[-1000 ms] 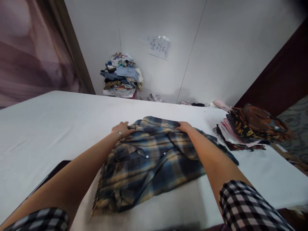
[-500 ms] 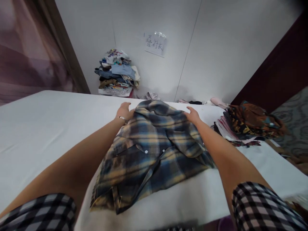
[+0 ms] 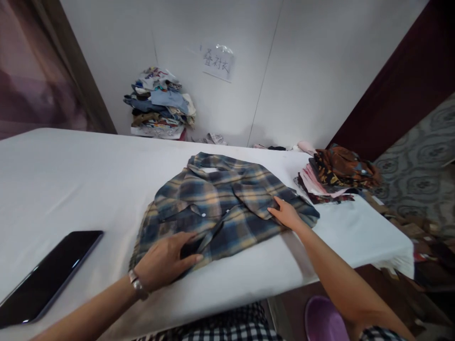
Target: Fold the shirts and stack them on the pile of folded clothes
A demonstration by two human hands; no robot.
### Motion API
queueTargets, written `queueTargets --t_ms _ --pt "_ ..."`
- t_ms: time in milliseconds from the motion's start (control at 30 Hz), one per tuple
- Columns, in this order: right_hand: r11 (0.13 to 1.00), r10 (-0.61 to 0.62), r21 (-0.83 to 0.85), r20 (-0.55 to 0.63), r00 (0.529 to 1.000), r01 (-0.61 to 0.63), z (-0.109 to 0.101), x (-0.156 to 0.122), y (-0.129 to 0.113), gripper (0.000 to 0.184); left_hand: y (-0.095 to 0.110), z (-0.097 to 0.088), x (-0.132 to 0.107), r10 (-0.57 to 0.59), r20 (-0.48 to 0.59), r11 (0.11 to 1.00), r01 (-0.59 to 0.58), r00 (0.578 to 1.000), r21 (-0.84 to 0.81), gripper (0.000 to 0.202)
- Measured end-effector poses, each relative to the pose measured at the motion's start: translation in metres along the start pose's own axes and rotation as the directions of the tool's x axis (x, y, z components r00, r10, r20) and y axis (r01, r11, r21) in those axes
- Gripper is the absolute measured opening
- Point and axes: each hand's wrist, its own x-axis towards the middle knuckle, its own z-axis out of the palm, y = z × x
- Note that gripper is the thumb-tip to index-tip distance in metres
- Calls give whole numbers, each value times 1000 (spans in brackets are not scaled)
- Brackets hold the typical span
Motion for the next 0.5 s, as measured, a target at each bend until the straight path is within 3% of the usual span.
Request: queueTargets --t_ms 133,300,367,433,500 --pt "994 -28 100 -100 995 38 3 -14 -13 44 7 21 -18 59 -140 989 -39 988 141 45" --pt "891 -175 349 -331 927 292 -8 -62 -17 6 6 36 -28 164 -282 977 -115 945 182 34" --pt "800 -99 495 -449 888 339 -14 -86 -8 3 6 33 -29 186 -326 978 -141 927 156 31" --pt "694 61 617 -565 823 372 -19 -108 8 5 7 24 -30 195 -354 979 -161 915 122 25" --pt "622 226 698 -593 773 354 -24 -127 29 2 9 16 -31 199 -361 980 -179 911 88 26"
